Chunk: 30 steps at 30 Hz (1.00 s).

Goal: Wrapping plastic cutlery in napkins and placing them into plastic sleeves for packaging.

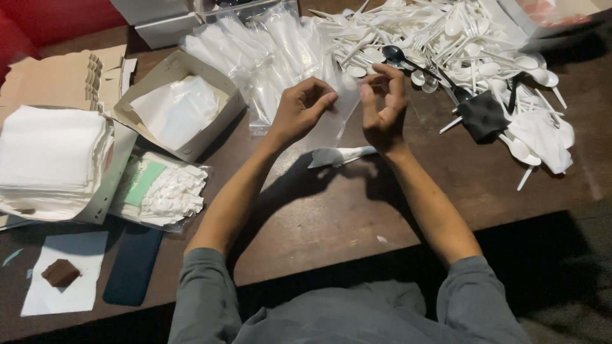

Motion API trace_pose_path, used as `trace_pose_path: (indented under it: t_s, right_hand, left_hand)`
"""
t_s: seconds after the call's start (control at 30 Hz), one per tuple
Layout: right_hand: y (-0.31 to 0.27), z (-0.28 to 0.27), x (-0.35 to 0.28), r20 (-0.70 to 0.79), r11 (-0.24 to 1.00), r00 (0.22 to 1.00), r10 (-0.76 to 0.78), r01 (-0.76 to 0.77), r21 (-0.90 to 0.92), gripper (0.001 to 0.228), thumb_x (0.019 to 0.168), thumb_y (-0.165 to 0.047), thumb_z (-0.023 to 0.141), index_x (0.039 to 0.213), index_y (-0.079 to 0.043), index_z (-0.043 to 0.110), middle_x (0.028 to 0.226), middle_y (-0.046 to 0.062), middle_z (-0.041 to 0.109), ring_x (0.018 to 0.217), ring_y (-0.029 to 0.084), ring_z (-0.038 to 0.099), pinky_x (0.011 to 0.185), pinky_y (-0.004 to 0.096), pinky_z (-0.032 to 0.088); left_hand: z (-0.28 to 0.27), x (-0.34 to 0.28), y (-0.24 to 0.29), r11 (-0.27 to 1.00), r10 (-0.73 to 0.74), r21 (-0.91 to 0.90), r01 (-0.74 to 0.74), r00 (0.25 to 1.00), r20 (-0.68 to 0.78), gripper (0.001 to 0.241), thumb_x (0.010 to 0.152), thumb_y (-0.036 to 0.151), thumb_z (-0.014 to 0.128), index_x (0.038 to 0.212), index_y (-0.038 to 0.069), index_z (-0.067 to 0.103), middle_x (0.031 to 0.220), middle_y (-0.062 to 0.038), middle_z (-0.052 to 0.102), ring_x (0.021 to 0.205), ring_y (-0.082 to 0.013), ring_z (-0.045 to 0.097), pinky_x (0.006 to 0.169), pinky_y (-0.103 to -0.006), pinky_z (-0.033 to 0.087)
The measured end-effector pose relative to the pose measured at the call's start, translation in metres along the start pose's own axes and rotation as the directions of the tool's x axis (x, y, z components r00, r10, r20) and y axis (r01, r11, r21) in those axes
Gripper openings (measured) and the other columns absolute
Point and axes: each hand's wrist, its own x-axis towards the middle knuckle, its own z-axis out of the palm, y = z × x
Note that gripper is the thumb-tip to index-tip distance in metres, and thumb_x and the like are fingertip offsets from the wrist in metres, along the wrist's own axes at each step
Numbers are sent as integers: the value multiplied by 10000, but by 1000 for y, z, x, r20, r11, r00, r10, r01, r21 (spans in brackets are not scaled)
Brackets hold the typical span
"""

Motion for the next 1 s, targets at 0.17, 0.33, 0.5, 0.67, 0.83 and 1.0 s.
trace_pose_path:
  t_s: [0.17,0.33,0.5,0.67,0.83,1.0]
  right_hand:
    - [-21,-5,3,199,999,979,-49,53,-12,500,1029,-331,653,1379,-7,503,1182,176,628,1033,277,656,935,377,554]
    - [-16,-7,9,180,981,978,-105,132,-141,116,959,14,732,1065,29,687,921,150,684,812,249,651,752,347,531]
    - [-10,-7,5,105,994,991,-84,90,-60,134,913,121,605,956,3,652,868,125,649,761,231,623,711,329,517]
    - [-7,-13,9,11,997,997,-78,78,-15,184,887,162,516,963,22,610,872,142,613,770,240,621,726,328,546]
    - [-7,-17,9,-44,991,998,-33,27,-134,125,1011,-11,677,1126,2,631,938,118,637,855,220,623,795,330,543]
    - [-7,-18,7,-44,991,998,-42,36,-126,196,1011,-17,654,1198,-2,598,994,124,605,894,222,596,833,335,520]
  left_hand:
    - [-4,-1,18,996,-87,17,85,983,163,127,981,146,710,947,46,640,800,-66,705,714,-130,718,691,-229,597]
    - [-5,1,28,997,-78,0,80,982,171,137,979,145,723,951,50,628,784,-53,671,643,-116,666,628,-228,579]
    - [-11,3,29,990,-142,51,134,959,244,350,924,264,795,1182,76,652,958,-52,677,838,-122,627,744,-224,491]
    - [-24,5,11,962,-272,101,253,899,343,205,981,245,705,1042,51,731,859,-28,719,797,-96,668,737,-229,508]
    - [-31,7,25,926,-359,45,375,839,409,152,992,119,672,1079,-6,680,849,-115,759,742,-164,745,725,-260,644]
    - [-34,7,36,921,-388,161,354,869,307,339,854,172,847,1107,61,650,896,-96,747,677,-134,733,597,-216,631]
